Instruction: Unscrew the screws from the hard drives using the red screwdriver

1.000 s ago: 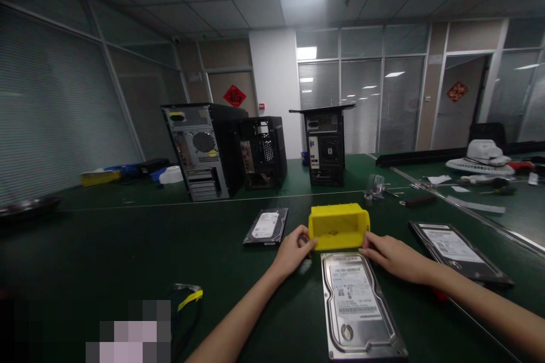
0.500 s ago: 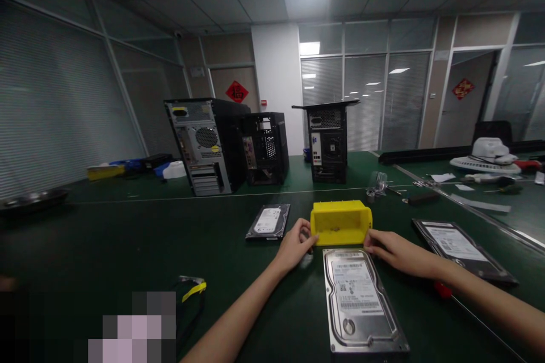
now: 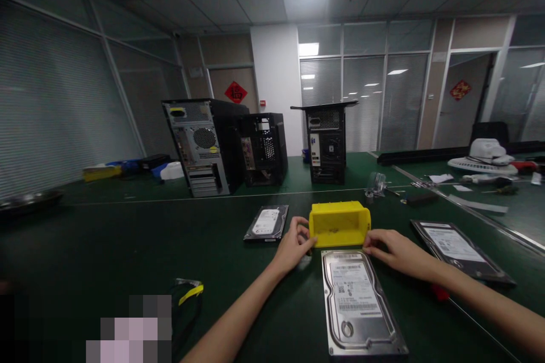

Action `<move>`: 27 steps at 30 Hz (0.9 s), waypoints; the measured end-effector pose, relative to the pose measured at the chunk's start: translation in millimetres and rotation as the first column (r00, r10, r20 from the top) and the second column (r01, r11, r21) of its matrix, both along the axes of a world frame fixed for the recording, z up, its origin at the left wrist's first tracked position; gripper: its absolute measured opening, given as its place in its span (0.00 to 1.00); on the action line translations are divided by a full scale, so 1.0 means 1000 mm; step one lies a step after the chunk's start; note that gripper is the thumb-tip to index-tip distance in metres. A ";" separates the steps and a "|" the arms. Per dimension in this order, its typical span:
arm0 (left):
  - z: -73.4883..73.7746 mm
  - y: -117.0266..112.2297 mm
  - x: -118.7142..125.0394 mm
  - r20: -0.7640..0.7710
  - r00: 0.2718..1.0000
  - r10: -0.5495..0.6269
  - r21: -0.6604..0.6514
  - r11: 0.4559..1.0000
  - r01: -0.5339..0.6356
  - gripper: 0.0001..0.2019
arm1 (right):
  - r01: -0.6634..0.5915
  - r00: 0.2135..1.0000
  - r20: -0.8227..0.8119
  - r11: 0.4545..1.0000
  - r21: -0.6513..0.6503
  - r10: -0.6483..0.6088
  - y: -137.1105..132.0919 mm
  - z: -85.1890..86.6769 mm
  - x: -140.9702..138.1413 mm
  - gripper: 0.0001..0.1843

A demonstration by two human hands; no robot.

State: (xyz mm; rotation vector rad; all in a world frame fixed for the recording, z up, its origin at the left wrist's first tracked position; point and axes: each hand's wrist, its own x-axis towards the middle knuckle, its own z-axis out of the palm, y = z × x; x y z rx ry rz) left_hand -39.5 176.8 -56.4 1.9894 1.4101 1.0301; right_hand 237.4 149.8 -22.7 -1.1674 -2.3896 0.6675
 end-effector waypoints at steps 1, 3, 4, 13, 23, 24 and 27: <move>0.000 0.000 0.000 0.003 1.000 -0.005 -0.002 1.000 0.005 0.24 | 0.007 1.000 0.005 1.000 0.006 -0.007 0.000 0.000 0.000 0.15; 0.000 0.000 0.000 -0.004 1.000 -0.019 -0.005 1.000 0.019 0.30 | 0.028 1.000 0.007 1.000 0.004 -0.028 0.001 -0.002 0.000 0.15; 0.001 0.000 -0.001 -0.012 1.000 -0.026 -0.007 1.000 0.026 0.32 | 0.036 0.999 0.007 0.999 -0.001 -0.036 0.001 -0.002 0.000 0.15; 0.003 0.002 -0.003 -0.066 0.997 -0.045 -0.011 0.999 0.045 0.30 | -0.032 0.998 -0.056 0.999 -0.030 0.030 0.005 0.004 -0.001 0.13; 0.008 0.001 -0.001 -0.092 0.995 -0.030 -0.034 0.999 0.027 0.32 | -0.068 0.996 -0.062 0.996 -0.050 0.065 0.014 0.002 0.005 0.13; 0.007 0.001 -0.001 -0.095 0.995 -0.028 -0.035 0.999 0.025 0.32 | -0.080 0.995 -0.061 0.996 -0.051 0.077 0.015 0.003 0.005 0.13; 0.005 0.004 -0.001 -0.104 0.994 -0.027 -0.031 0.999 0.024 0.31 | -0.099 0.994 -0.060 0.994 -0.046 0.096 0.016 0.003 0.007 0.13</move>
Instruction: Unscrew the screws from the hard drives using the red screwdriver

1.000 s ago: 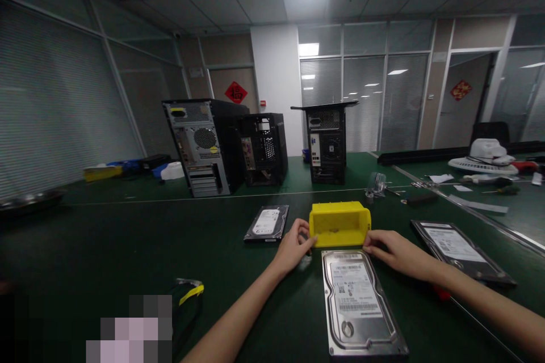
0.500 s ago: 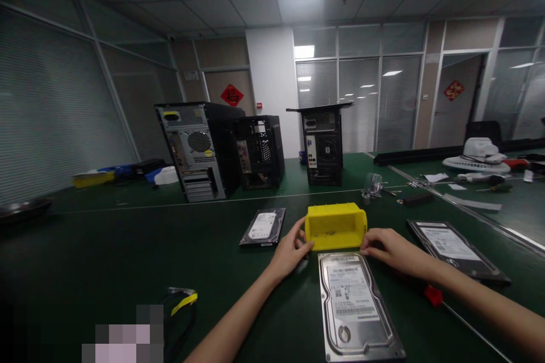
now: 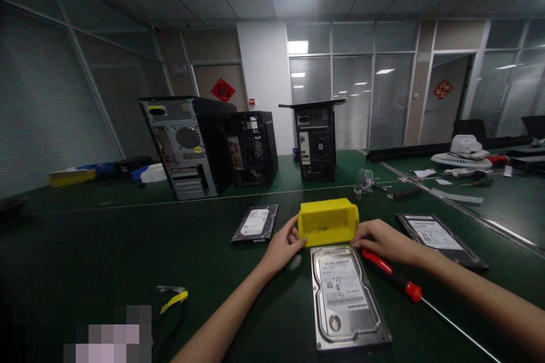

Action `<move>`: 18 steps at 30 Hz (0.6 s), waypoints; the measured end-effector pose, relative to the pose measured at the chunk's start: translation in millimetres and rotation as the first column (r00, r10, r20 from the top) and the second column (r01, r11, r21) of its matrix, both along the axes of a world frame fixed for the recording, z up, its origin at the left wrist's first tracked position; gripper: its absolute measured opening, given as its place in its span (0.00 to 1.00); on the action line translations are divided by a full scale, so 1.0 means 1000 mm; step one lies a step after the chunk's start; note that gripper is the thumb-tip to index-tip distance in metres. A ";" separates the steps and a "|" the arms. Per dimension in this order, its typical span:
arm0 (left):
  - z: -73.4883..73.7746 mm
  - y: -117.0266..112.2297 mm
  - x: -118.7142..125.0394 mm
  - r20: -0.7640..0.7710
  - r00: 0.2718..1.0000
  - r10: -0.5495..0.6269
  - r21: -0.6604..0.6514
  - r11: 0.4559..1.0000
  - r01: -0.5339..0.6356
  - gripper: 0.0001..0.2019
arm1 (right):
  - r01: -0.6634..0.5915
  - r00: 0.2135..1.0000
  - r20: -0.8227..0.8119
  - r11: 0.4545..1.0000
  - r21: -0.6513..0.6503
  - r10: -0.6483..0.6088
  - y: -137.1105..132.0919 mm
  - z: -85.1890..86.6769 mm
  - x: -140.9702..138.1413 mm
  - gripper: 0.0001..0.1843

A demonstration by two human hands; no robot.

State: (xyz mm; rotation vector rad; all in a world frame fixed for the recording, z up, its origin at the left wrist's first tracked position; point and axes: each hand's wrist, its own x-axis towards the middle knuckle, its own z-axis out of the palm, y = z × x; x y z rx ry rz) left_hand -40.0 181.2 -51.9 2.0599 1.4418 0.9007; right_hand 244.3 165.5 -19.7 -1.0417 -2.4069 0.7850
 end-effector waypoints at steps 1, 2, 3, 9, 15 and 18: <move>-0.001 0.001 0.000 -0.001 1.000 -0.002 0.003 1.000 0.002 0.31 | -0.002 1.000 -0.001 1.000 0.004 0.002 0.000 0.000 0.001 0.13; -0.002 0.002 0.000 -0.002 1.000 -0.004 0.007 1.000 0.004 0.31 | -0.003 1.000 -0.003 1.000 0.007 0.003 -0.001 -0.001 0.001 0.14; -0.003 0.003 0.000 -0.001 1.000 -0.006 0.010 1.000 0.006 0.30 | 0.000 1.000 -0.006 1.000 0.008 0.000 -0.001 -0.001 0.002 0.14; -0.003 0.004 -0.001 0.009 1.000 -0.010 0.000 1.000 0.010 0.29 | 0.129 0.989 -0.057 0.989 -0.067 -0.133 -0.003 -0.008 0.001 0.15; -0.001 0.001 0.000 0.001 1.000 -0.006 0.011 1.000 0.006 0.29 | 0.194 0.977 -0.073 0.977 -0.083 -0.200 -0.001 -0.016 -0.003 0.15; 0.000 0.000 -0.001 -0.004 1.000 -0.008 0.006 1.000 0.008 0.29 | 0.206 0.974 -0.080 0.976 -0.073 -0.212 -0.002 -0.015 -0.005 0.15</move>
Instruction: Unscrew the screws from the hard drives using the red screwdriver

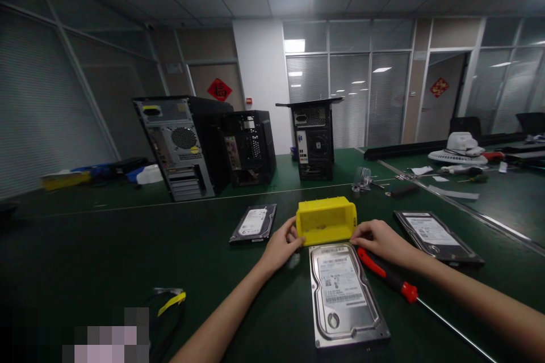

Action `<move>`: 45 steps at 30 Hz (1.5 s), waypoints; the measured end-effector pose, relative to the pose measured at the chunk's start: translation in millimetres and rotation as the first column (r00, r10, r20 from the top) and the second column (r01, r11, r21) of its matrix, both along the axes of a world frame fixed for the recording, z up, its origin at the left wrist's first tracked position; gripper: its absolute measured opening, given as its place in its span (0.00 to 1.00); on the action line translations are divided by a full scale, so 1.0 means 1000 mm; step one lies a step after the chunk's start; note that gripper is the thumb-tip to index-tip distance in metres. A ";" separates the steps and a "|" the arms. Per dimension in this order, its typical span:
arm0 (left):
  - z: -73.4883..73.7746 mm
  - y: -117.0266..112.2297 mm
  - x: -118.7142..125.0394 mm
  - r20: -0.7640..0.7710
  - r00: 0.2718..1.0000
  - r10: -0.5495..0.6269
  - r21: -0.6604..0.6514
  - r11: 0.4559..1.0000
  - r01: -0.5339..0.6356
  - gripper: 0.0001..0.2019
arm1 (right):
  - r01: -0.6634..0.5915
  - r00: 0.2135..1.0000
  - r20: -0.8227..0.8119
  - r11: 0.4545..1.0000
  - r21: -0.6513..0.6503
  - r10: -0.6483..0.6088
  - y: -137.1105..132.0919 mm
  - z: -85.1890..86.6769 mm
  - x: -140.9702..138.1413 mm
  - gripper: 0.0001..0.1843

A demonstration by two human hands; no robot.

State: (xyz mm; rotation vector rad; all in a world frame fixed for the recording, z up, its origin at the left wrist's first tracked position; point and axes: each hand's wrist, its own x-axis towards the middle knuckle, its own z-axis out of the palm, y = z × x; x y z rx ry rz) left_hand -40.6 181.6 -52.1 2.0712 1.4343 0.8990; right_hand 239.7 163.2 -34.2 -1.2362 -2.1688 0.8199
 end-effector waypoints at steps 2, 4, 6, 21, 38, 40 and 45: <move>0.001 0.000 0.000 -0.002 1.000 0.002 -0.006 1.000 -0.002 0.28 | 0.004 1.000 0.002 1.000 0.008 -0.004 -0.001 0.002 -0.001 0.14; 0.003 -0.001 0.000 -0.008 1.000 0.005 -0.007 1.000 -0.005 0.28 | 0.004 1.000 0.017 1.000 0.005 -0.004 -0.001 0.005 -0.002 0.14; 0.004 -0.002 0.000 -0.013 1.000 0.006 -0.003 1.000 -0.006 0.27 | 0.008 0.999 0.034 1.000 -0.008 -0.007 -0.001 0.006 -0.003 0.14; 0.005 -0.003 0.001 -0.001 1.000 0.002 -0.014 1.000 -0.003 0.27 | -0.065 0.998 0.026 0.998 -0.010 0.066 -0.001 0.012 -0.002 0.13; 0.008 -0.004 0.002 -0.026 1.000 0.009 -0.029 1.000 -0.010 0.28 | 0.030 1.000 0.005 0.999 -0.029 -0.030 -0.003 0.000 -0.004 0.16; 0.008 -0.004 0.002 -0.027 1.000 0.009 -0.032 0.999 -0.010 0.28 | 0.063 0.998 0.010 0.998 -0.006 -0.063 0.000 -0.006 -0.006 0.15; 0.009 -0.005 0.003 -0.033 0.999 0.030 -0.048 0.998 -0.032 0.28 | 0.076 0.997 -0.019 0.997 0.019 -0.076 -0.001 -0.014 -0.010 0.13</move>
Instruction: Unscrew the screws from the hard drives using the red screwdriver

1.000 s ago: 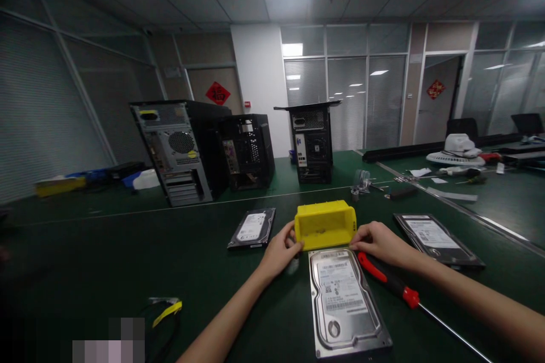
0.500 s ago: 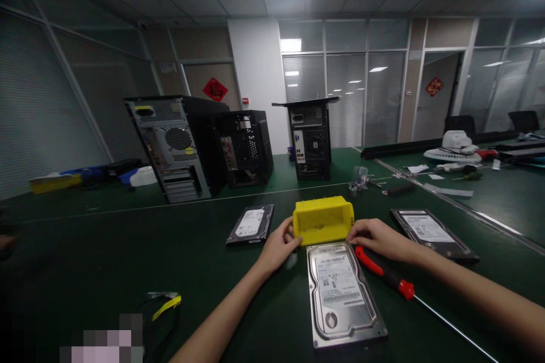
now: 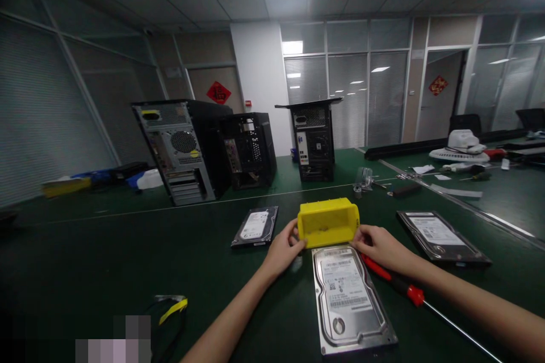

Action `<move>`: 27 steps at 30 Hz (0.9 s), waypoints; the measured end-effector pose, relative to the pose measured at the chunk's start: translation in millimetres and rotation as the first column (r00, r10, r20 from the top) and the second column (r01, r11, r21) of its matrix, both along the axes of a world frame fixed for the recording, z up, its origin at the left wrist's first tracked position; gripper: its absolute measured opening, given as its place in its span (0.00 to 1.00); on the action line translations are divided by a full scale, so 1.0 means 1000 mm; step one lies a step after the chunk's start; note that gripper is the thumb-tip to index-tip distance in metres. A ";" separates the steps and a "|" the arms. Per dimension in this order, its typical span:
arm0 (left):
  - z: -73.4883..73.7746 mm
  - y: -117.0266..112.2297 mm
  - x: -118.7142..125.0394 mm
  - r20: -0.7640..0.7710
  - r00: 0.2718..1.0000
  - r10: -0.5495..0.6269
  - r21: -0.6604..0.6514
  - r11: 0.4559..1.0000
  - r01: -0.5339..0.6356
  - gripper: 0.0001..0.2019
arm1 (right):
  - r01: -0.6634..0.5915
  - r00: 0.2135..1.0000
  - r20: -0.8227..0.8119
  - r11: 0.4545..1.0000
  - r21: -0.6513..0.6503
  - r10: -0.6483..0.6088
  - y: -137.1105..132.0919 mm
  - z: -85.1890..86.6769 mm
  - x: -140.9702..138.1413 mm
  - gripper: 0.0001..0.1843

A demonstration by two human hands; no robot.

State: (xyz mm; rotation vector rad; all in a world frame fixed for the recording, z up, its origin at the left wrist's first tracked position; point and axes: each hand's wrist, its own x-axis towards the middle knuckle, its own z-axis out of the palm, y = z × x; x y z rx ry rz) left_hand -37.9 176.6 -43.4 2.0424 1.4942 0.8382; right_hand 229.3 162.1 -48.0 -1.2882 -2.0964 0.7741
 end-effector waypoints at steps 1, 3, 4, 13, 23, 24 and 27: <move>0.000 0.000 0.000 -0.002 1.000 0.002 -0.003 1.000 -0.002 0.28 | -0.010 1.000 -0.007 1.000 -0.003 0.010 -0.001 0.000 0.000 0.14; 0.000 0.000 0.000 -0.005 1.000 -0.003 0.000 1.000 0.003 0.28 | -0.027 0.999 -0.019 1.000 -0.012 0.027 -0.004 0.001 0.001 0.14; 0.000 0.000 0.000 -0.005 1.000 -0.005 0.003 1.000 0.005 0.28 | -0.032 0.999 -0.024 0.999 -0.019 0.032 -0.004 0.001 0.001 0.14; -0.001 0.000 -0.001 0.001 1.000 -0.012 0.014 1.000 0.012 0.28 | -0.080 0.995 -0.058 0.997 -0.014 0.079 -0.008 0.006 0.004 0.15; -0.004 0.002 -0.002 0.016 1.000 -0.018 0.014 1.000 0.018 0.28 | -0.113 0.992 -0.047 0.994 0.015 0.113 -0.010 0.009 0.008 0.17; -0.004 0.002 -0.002 0.016 1.000 -0.018 0.014 1.000 0.018 0.28 | -0.071 0.996 -0.045 0.997 0.009 0.072 -0.009 0.006 0.009 0.17; -0.004 0.002 -0.001 0.015 1.000 -0.016 0.015 1.000 0.015 0.28 | 0.033 0.999 -0.028 0.999 0.004 -0.033 -0.005 0.000 0.010 0.17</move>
